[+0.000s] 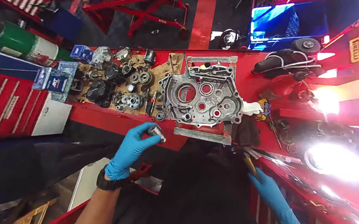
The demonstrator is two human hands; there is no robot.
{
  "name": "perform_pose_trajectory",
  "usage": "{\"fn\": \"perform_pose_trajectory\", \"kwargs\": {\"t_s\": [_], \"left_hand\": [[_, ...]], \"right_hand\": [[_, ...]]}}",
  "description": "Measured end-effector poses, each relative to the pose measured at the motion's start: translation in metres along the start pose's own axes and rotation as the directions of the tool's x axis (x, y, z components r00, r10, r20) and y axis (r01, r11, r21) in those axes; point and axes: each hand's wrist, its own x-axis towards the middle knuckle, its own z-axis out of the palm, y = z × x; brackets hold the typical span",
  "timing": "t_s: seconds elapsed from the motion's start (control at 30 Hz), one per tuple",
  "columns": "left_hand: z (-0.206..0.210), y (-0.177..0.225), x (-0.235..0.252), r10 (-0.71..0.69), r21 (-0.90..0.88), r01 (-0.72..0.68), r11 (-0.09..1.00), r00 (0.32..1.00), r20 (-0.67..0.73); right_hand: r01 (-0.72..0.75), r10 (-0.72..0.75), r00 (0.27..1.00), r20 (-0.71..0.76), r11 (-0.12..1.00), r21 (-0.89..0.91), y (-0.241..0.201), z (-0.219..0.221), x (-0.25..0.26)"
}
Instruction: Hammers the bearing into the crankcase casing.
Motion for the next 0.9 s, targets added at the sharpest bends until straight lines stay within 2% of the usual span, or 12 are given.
{"fn": "perform_pose_trajectory", "kwargs": {"t_s": [0.07,0.13,0.23,0.33,0.43,0.53,0.63,0.7,0.8,0.9], "left_hand": [[-0.001,-0.045,-0.007,-0.228,0.098,0.222,0.970,0.972,0.063],[0.004,-0.096,0.010,-0.386,0.216,0.351,0.911,0.911,0.147],[0.025,-0.170,0.064,-0.485,0.473,0.336,0.814,0.842,0.237],[0.047,-0.222,0.117,-0.591,0.682,0.291,0.671,0.766,0.254],[0.051,-0.249,0.145,-0.630,0.732,0.280,0.621,0.733,0.255],[0.040,-0.267,0.160,-0.596,0.687,0.257,0.679,0.740,0.312],[0.027,-0.275,0.169,-0.557,0.639,0.245,0.729,0.754,0.347],[0.027,-0.271,0.170,-0.552,0.624,0.249,0.740,0.756,0.353],[0.033,-0.265,0.166,-0.532,0.620,0.225,0.752,0.762,0.370],[0.037,-0.269,0.166,-0.504,0.560,0.246,0.791,0.781,0.369]], "right_hand": [[0.010,0.021,0.988,0.150,0.978,-0.207,-0.014,0.008,0.001],[0.072,0.025,0.969,0.244,0.922,-0.380,-0.034,0.025,0.007],[0.163,0.011,0.941,0.338,0.861,-0.482,-0.072,0.061,0.022],[0.189,-0.004,0.933,0.360,0.855,-0.482,-0.131,0.103,0.039],[0.086,0.007,0.972,0.235,0.919,-0.384,-0.203,0.154,0.052],[-0.005,0.010,0.999,0.047,0.995,-0.102,-0.274,0.201,0.076],[0.015,0.000,0.992,-0.128,0.993,0.114,-0.331,0.223,0.117],[0.025,0.004,0.957,-0.289,0.995,0.094,-0.354,0.228,0.150],[-0.055,-0.001,0.868,-0.496,0.994,-0.098,-0.358,0.239,0.197],[-0.133,-0.020,0.824,-0.566,0.965,-0.228,-0.352,0.247,0.217]]}}
